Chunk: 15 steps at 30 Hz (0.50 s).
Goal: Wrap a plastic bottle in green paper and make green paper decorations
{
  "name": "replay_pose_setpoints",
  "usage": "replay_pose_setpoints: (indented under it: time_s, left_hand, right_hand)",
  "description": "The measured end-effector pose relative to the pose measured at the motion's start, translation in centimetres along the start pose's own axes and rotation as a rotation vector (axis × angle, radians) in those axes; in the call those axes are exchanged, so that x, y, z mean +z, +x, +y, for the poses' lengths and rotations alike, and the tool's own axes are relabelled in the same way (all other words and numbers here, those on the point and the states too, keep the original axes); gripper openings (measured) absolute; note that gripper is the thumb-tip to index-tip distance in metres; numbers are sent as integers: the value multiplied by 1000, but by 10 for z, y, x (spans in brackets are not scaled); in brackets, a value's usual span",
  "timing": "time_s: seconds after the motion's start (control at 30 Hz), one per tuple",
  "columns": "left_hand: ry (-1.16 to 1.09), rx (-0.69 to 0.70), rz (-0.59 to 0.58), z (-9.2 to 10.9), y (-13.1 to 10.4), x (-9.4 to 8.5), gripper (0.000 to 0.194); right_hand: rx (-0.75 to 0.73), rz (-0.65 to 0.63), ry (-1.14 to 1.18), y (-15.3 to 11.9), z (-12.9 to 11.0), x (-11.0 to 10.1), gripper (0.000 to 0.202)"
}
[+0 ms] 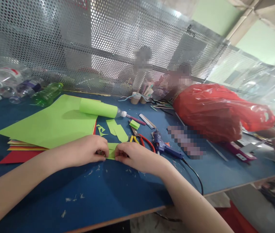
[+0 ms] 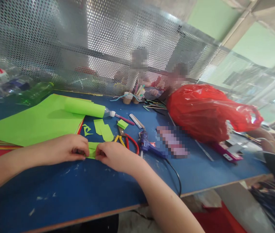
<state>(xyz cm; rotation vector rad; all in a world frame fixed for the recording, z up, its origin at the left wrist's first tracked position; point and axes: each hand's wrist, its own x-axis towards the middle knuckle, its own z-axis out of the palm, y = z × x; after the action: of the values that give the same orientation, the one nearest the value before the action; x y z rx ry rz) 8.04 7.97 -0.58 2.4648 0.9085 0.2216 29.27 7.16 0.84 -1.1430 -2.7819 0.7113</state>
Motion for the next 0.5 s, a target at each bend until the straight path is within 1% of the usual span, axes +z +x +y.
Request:
replay_pose_setpoints:
  time_s: [0.1,0.27,0.37,0.5]
  left_hand:
    - [-7,21,14,1,0,0,17]
    - [2,17,10,4,1,-1,20]
    - [-1,23,26,4,2,0,20]
    - [9,9,3,5,1,-1,18]
  right_hand:
    - [-52,20,-9,0,0,-1,7]
    - [-118,55,-14,-1,-1,-2,10]
    - [-128,48,-13,-1,0,-3,8]
    - [-102,54,-14,0,1,-1,9]
